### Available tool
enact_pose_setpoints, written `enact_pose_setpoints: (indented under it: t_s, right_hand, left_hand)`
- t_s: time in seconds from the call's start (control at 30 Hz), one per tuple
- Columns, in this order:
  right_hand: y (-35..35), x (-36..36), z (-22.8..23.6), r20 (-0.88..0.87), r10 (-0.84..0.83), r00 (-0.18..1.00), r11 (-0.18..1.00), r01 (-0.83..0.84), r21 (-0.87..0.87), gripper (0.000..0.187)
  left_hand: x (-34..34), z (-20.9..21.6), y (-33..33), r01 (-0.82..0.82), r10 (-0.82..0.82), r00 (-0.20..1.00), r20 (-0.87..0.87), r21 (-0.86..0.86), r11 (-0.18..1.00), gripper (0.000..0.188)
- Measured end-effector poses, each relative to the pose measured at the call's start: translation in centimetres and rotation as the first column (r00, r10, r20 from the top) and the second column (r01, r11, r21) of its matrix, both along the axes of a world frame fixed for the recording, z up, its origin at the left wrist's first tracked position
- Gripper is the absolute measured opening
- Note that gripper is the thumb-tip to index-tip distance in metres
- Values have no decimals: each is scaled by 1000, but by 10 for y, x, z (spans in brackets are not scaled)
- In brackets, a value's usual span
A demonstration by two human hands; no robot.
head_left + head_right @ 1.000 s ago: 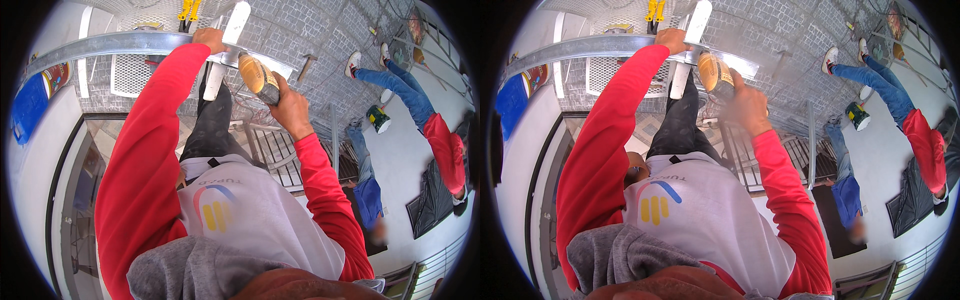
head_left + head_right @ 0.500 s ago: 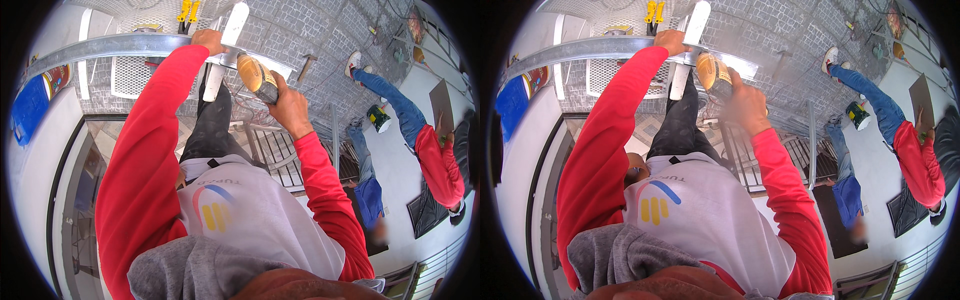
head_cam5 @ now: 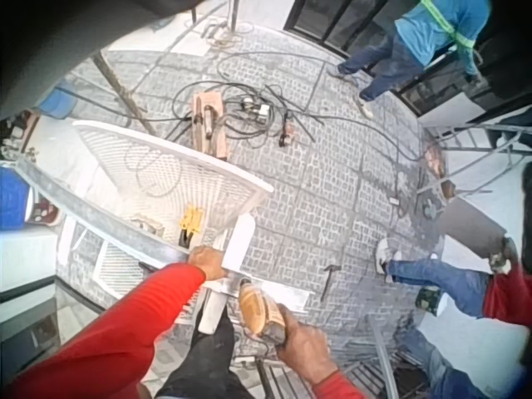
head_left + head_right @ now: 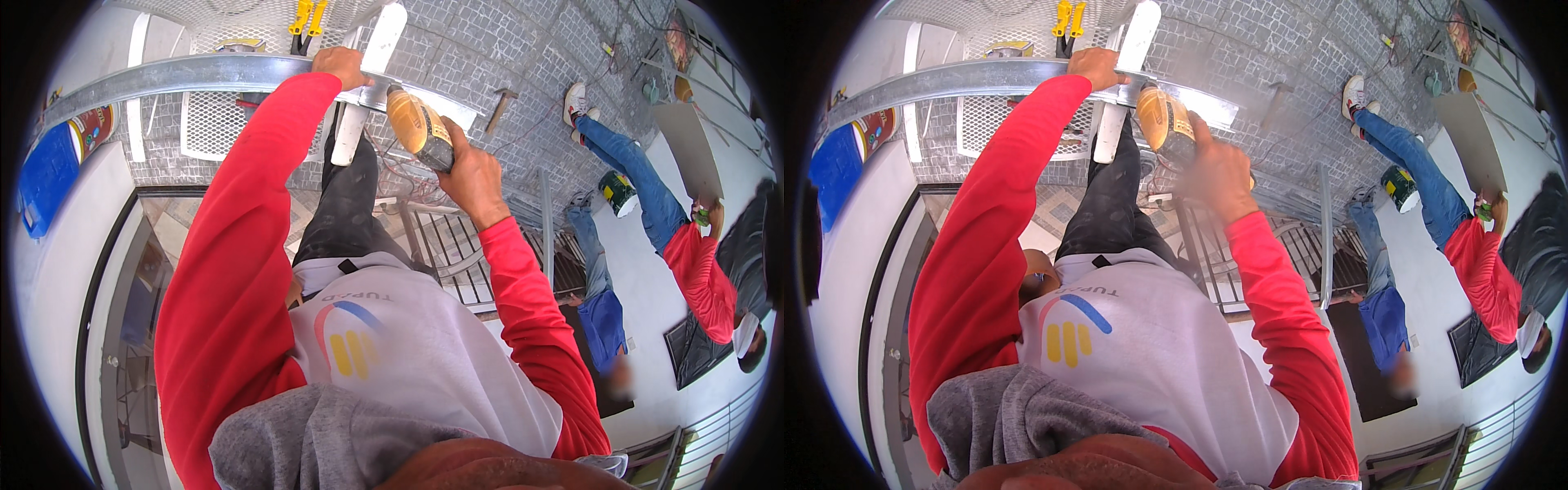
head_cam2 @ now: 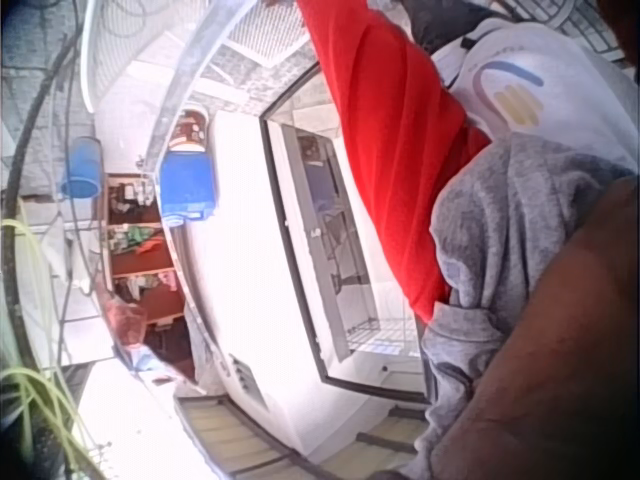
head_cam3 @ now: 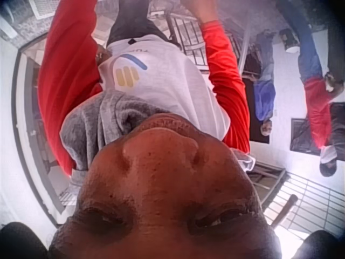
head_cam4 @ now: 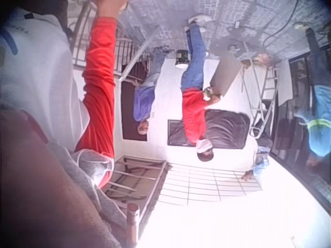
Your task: The person positions a long metal bar on a metal frame with assistance from another worker, then uses a utility knife to trim the bar. They later use a power drill to fasten the bar to the frame.
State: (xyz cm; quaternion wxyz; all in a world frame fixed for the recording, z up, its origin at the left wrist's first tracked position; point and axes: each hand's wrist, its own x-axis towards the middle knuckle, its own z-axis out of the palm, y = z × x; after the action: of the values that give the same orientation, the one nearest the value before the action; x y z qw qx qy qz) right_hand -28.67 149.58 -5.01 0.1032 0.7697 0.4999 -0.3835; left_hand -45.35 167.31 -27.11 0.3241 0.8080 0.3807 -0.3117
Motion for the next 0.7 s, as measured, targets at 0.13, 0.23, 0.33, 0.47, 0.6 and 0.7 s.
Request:
enact_pose_setpoints:
  t_s: [0.13, 0.23, 0.33, 0.47, 0.6, 0.7]
  right_hand:
    - [1, 1, -1, 4, -3, 1000, 1000, 3, -16, 83]
    - [0, 0, -1, 12, 27, 1000, 1000, -26, -7, 83]
    - [-1, 0, 0, 22, 34, 999, 999, -33, -15, 83]
    - [1, 1, 3, -6, 14, 1000, 1000, -14, 7, 84]
    - [6, 3, 4, 1, 31, 1000, 999, -31, 8, 82]
    - [9, 3, 6, 9, 59, 998, 998, -60, 12, 81]
  left_hand:
    - [0, 1, 1, -22, 22, 1000, 9, -2, 1000, 56]
    - [1, 2, 1, -18, 18, 1000, -10, -8, 1000, 56]
    - [1, 3, 0, -18, 18, 1000, 0, 3, 1000, 56]
    - [-1, 2, -1, -18, 18, 1000, 18, 1, 1000, 56]
    - [0, 1, 0, -23, 23, 1000, -8, -12, 1000, 55]
    - [1, 2, 0, -36, 36, 999, -11, -9, 999, 55]
